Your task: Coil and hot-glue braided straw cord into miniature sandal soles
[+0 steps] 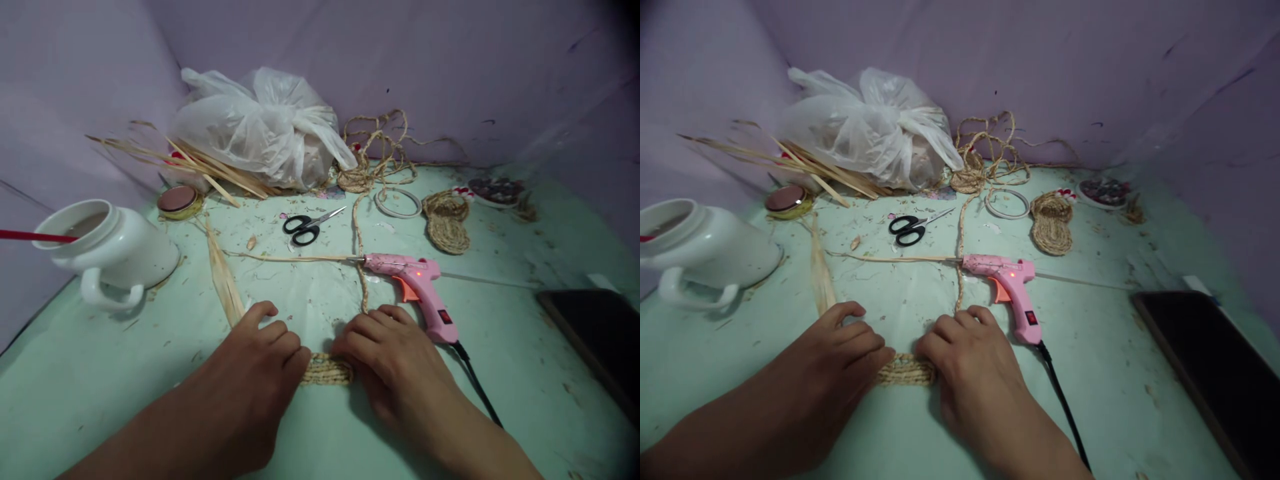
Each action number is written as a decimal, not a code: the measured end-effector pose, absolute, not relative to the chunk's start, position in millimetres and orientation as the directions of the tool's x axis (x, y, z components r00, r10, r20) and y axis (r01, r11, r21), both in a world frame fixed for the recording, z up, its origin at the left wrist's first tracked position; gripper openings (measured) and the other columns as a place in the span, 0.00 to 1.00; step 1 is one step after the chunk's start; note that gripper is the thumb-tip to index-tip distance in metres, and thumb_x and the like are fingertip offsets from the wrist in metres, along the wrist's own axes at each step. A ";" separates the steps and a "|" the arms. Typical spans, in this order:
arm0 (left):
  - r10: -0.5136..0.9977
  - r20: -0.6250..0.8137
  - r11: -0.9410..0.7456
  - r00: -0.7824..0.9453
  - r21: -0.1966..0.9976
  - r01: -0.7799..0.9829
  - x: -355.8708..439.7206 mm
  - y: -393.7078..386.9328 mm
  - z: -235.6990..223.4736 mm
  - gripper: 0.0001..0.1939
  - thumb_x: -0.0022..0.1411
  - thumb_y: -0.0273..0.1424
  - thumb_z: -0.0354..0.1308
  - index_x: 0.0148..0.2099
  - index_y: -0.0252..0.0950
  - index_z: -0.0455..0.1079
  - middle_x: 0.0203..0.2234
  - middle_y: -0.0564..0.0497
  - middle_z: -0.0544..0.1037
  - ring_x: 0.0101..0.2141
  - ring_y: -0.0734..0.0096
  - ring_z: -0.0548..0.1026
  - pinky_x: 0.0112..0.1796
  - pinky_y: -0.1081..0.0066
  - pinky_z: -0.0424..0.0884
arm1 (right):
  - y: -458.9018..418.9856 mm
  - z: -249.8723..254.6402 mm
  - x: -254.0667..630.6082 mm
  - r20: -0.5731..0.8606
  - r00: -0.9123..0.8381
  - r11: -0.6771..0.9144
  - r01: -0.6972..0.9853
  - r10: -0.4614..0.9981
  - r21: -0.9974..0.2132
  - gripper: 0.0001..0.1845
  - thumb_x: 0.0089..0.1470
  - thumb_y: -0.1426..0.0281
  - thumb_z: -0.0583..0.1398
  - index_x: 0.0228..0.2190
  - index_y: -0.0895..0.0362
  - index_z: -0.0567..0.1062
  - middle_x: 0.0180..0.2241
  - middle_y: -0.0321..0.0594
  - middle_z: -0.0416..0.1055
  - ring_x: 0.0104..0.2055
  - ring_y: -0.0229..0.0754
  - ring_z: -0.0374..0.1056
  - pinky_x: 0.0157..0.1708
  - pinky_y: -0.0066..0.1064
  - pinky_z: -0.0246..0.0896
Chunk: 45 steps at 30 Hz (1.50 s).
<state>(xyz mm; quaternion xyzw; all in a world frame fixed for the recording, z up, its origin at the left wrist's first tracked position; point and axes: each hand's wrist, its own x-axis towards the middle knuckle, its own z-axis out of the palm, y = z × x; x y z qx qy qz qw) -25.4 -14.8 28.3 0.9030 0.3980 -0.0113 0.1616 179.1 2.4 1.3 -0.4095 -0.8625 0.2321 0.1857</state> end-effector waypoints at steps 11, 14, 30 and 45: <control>0.731 -0.190 -0.595 0.655 0.293 0.749 -21.2 -12.8 31.1 0.07 0.47 0.21 0.54 0.29 0.36 0.64 0.26 0.52 0.68 0.30 0.68 0.64 0.46 0.55 0.59 | -4.9 13.3 182.9 0.024 -0.573 0.455 0.623 0.819 -0.636 0.10 0.48 0.77 0.57 0.31 0.52 0.76 0.31 0.35 0.70 0.34 0.42 0.60 0.38 0.38 0.46; 0.742 -0.176 -0.586 0.647 0.297 0.754 -20.7 -12.9 31.1 0.06 0.46 0.20 0.54 0.28 0.36 0.64 0.26 0.52 0.68 0.29 0.68 0.64 0.44 0.56 0.60 | -6.3 14.9 184.0 -0.005 -0.569 0.427 0.622 0.822 -0.656 0.06 0.50 0.70 0.61 0.34 0.52 0.75 0.34 0.35 0.70 0.37 0.43 0.60 0.39 0.39 0.47; 0.747 -0.230 -0.517 0.623 0.387 0.763 -22.2 -10.7 33.4 0.08 0.45 0.22 0.55 0.31 0.36 0.65 0.30 0.51 0.70 0.34 0.64 0.65 0.44 0.58 0.59 | -11.3 12.4 177.0 0.038 -0.582 0.471 0.615 0.812 -0.633 0.09 0.48 0.62 0.64 0.33 0.51 0.75 0.35 0.35 0.71 0.38 0.45 0.61 0.48 0.46 0.46; 0.766 -0.168 -0.532 0.620 0.375 0.759 -20.6 -12.6 29.8 0.07 0.46 0.21 0.53 0.29 0.36 0.64 0.28 0.51 0.69 0.31 0.67 0.64 0.44 0.58 0.59 | -17.5 3.3 155.0 0.139 -0.525 0.485 0.612 0.840 -0.625 0.07 0.45 0.72 0.58 0.30 0.54 0.74 0.31 0.39 0.72 0.36 0.46 0.64 0.53 0.53 0.43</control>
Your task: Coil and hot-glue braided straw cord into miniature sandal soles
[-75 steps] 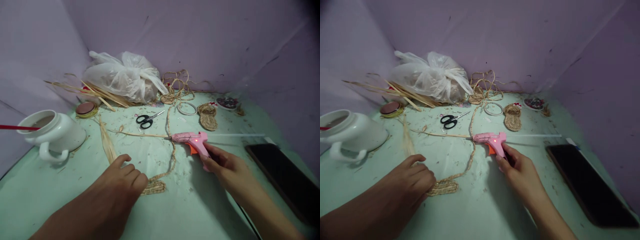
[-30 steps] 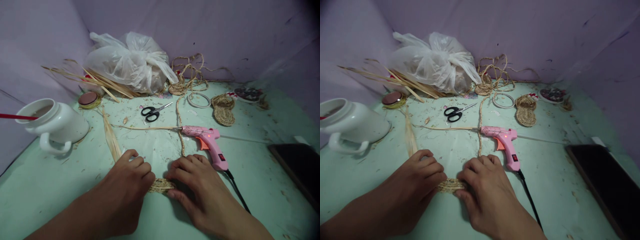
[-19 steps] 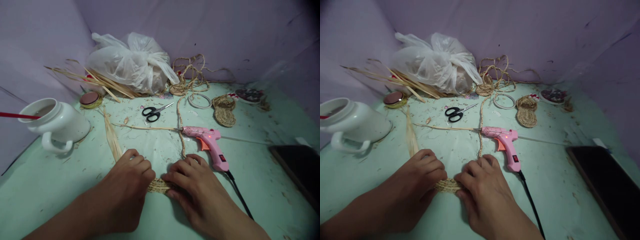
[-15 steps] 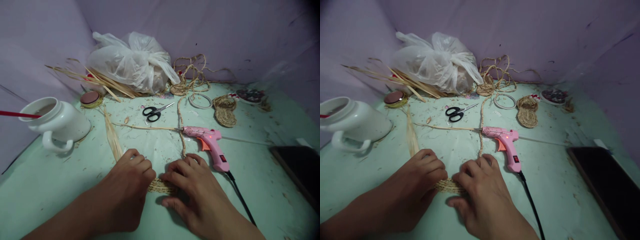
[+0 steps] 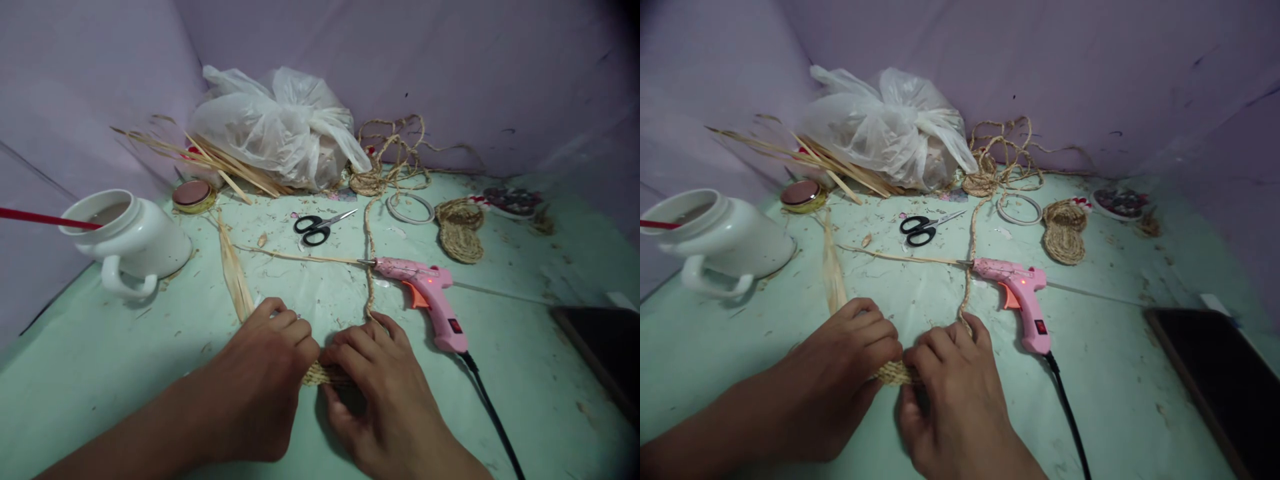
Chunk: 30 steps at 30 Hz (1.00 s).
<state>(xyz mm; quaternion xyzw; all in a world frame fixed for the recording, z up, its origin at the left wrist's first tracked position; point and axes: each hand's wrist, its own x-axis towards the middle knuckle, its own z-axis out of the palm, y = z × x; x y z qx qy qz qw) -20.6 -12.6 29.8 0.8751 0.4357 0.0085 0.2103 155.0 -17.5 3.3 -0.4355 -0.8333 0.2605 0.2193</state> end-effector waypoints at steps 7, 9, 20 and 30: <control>0.793 -0.169 -0.469 0.585 0.444 0.763 -19.6 -14.2 32.7 0.09 0.47 0.22 0.53 0.34 0.37 0.65 0.34 0.50 0.69 0.36 0.63 0.64 0.43 0.58 0.60 | -17.3 2.6 156.2 0.112 -0.509 0.450 0.611 0.854 -0.652 0.06 0.44 0.73 0.59 0.28 0.54 0.73 0.30 0.38 0.72 0.35 0.46 0.65 0.54 0.53 0.44; 0.811 -0.154 -0.444 0.564 0.464 0.766 -17.4 -16.1 31.0 0.09 0.49 0.23 0.53 0.36 0.37 0.66 0.35 0.49 0.69 0.38 0.62 0.64 0.43 0.57 0.60 | -17.7 1.2 156.5 0.108 -0.493 0.435 0.619 0.863 -0.654 0.05 0.43 0.73 0.59 0.28 0.54 0.73 0.29 0.38 0.71 0.35 0.46 0.65 0.54 0.53 0.44; 0.804 0.006 -0.546 0.594 0.402 0.735 -4.9 -24.6 13.0 0.08 0.49 0.26 0.55 0.35 0.36 0.68 0.30 0.50 0.72 0.33 0.64 0.66 0.47 0.50 0.57 | -20.2 0.2 160.7 0.115 -0.429 0.384 0.622 0.896 -0.683 0.12 0.39 0.75 0.61 0.31 0.55 0.68 0.27 0.34 0.69 0.34 0.43 0.66 0.56 0.50 0.44; 0.808 0.098 -0.573 0.581 0.355 0.739 -9.1 -24.8 8.8 0.05 0.50 0.23 0.53 0.29 0.38 0.67 0.25 0.52 0.70 0.29 0.67 0.66 0.47 0.52 0.58 | 7.7 7.1 209.4 0.177 -0.621 0.636 0.677 0.763 -0.370 0.22 0.45 0.83 0.55 0.40 0.52 0.74 0.45 0.37 0.74 0.45 0.49 0.63 0.52 0.56 0.47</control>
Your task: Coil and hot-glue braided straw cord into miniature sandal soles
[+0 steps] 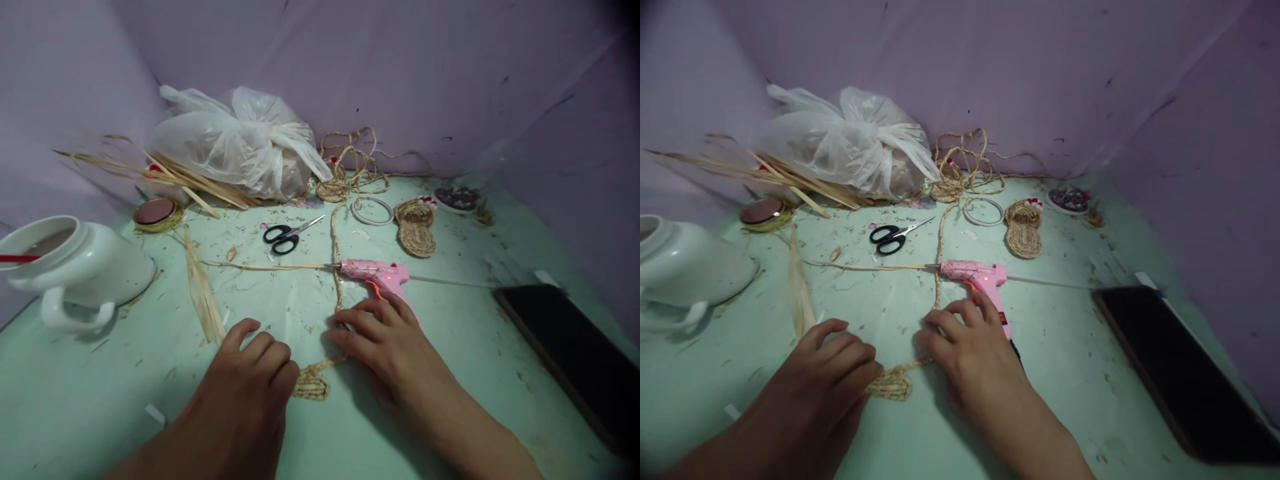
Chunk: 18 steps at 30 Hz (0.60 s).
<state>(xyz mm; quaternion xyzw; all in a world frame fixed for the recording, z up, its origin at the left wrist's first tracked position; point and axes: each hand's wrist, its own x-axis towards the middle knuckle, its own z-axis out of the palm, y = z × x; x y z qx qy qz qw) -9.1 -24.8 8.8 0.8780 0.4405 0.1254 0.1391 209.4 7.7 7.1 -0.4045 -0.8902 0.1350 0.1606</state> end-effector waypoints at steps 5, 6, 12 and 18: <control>0.814 0.095 -0.566 0.573 0.350 0.747 -11.4 -25.7 9.5 0.08 0.51 0.21 0.50 0.29 0.38 0.67 0.25 0.53 0.70 0.29 0.68 0.66 0.49 0.52 0.54 | 12.6 1.5 207.1 0.161 -0.682 0.697 0.665 0.713 -0.268 0.17 0.53 0.82 0.53 0.37 0.51 0.75 0.39 0.36 0.75 0.47 0.50 0.63 0.54 0.60 0.39; 0.815 0.085 -0.563 0.573 0.352 0.748 -11.6 -25.3 10.2 0.08 0.52 0.21 0.50 0.29 0.38 0.67 0.25 0.53 0.70 0.29 0.68 0.66 0.50 0.52 0.54 | 12.3 1.4 207.1 0.162 -0.689 0.704 0.662 0.707 -0.255 0.15 0.54 0.81 0.53 0.35 0.51 0.74 0.36 0.35 0.76 0.46 0.49 0.64 0.55 0.60 0.37; 0.823 0.076 -0.550 0.563 0.352 0.757 -12.5 -23.2 11.3 0.07 0.51 0.21 0.51 0.29 0.38 0.67 0.25 0.54 0.71 0.28 0.69 0.67 0.49 0.52 0.55 | 4.6 2.5 204.4 0.143 -0.667 0.682 0.720 0.732 -0.132 0.08 0.53 0.76 0.59 0.24 0.54 0.70 0.22 0.33 0.70 0.35 0.43 0.64 0.60 0.52 0.36; 0.811 0.086 -0.571 0.579 0.328 0.752 -13.3 -25.2 10.0 0.06 0.51 0.22 0.51 0.29 0.38 0.66 0.24 0.53 0.70 0.27 0.68 0.66 0.49 0.52 0.55 | 0.2 11.9 190.8 0.140 -0.676 0.684 0.729 0.723 -0.010 0.08 0.41 0.80 0.59 0.19 0.55 0.70 0.17 0.35 0.67 0.29 0.44 0.62 0.55 0.51 0.40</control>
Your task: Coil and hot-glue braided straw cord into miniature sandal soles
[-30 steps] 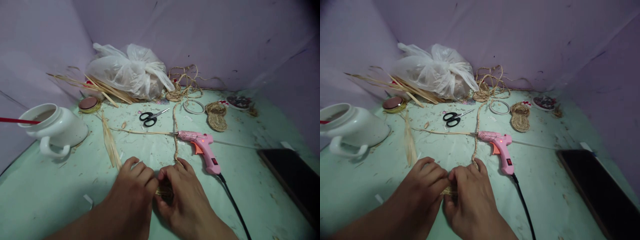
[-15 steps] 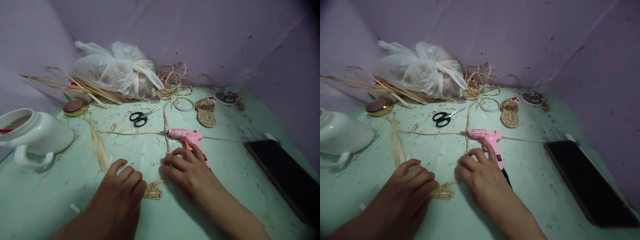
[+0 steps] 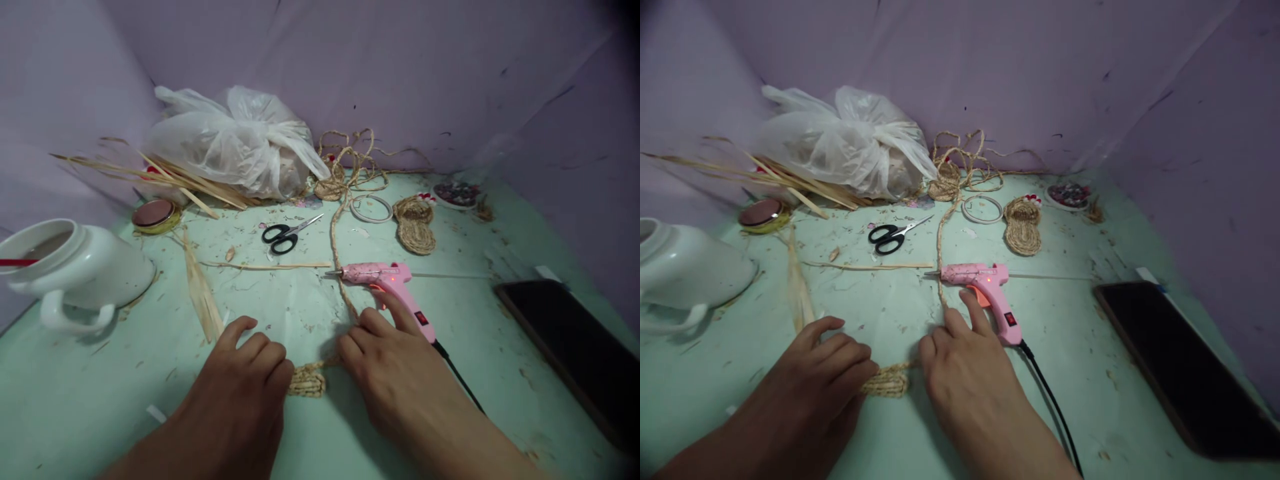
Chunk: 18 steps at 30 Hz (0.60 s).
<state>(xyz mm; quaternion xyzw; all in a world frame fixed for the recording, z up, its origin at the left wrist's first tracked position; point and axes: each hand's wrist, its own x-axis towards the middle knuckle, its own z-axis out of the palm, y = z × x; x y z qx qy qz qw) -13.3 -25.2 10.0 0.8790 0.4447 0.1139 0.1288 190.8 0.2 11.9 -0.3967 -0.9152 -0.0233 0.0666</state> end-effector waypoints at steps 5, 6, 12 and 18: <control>0.803 0.059 -0.575 0.593 0.334 0.747 -13.9 -24.0 11.1 0.06 0.51 0.23 0.51 0.29 0.38 0.66 0.24 0.54 0.70 0.28 0.68 0.66 0.49 0.51 0.54 | 1.3 13.5 187.2 0.121 -0.677 0.685 0.726 0.726 -0.057 0.06 0.30 0.76 0.58 0.19 0.57 0.70 0.21 0.39 0.69 0.29 0.46 0.61 0.45 0.50 0.49; 0.807 0.051 -0.567 0.588 0.340 0.750 -14.0 -23.8 11.7 0.06 0.51 0.22 0.51 0.29 0.38 0.66 0.24 0.54 0.70 0.28 0.68 0.66 0.49 0.51 0.54 | 1.5 13.1 187.5 0.114 -0.681 0.690 0.721 0.723 -0.064 0.07 0.30 0.76 0.58 0.20 0.57 0.71 0.22 0.39 0.69 0.30 0.46 0.61 0.45 0.50 0.50; 0.824 0.049 -0.543 0.565 0.350 0.763 -14.3 -24.4 15.9 0.07 0.52 0.21 0.49 0.28 0.37 0.66 0.24 0.53 0.70 0.28 0.69 0.66 0.50 0.50 0.53 | 0.7 12.3 190.4 0.132 -0.685 0.697 0.709 0.717 -0.108 0.05 0.34 0.76 0.58 0.21 0.56 0.71 0.21 0.38 0.69 0.29 0.45 0.61 0.52 0.48 0.44; 0.827 0.094 -0.548 0.554 0.350 0.759 -14.0 -25.1 15.2 0.07 0.53 0.21 0.49 0.28 0.37 0.65 0.25 0.53 0.70 0.29 0.68 0.66 0.50 0.49 0.53 | -1.4 5.0 190.6 0.179 -0.635 0.659 0.715 0.752 -0.232 0.17 0.36 0.76 0.59 0.33 0.56 0.76 0.26 0.36 0.73 0.33 0.46 0.64 0.57 0.48 0.37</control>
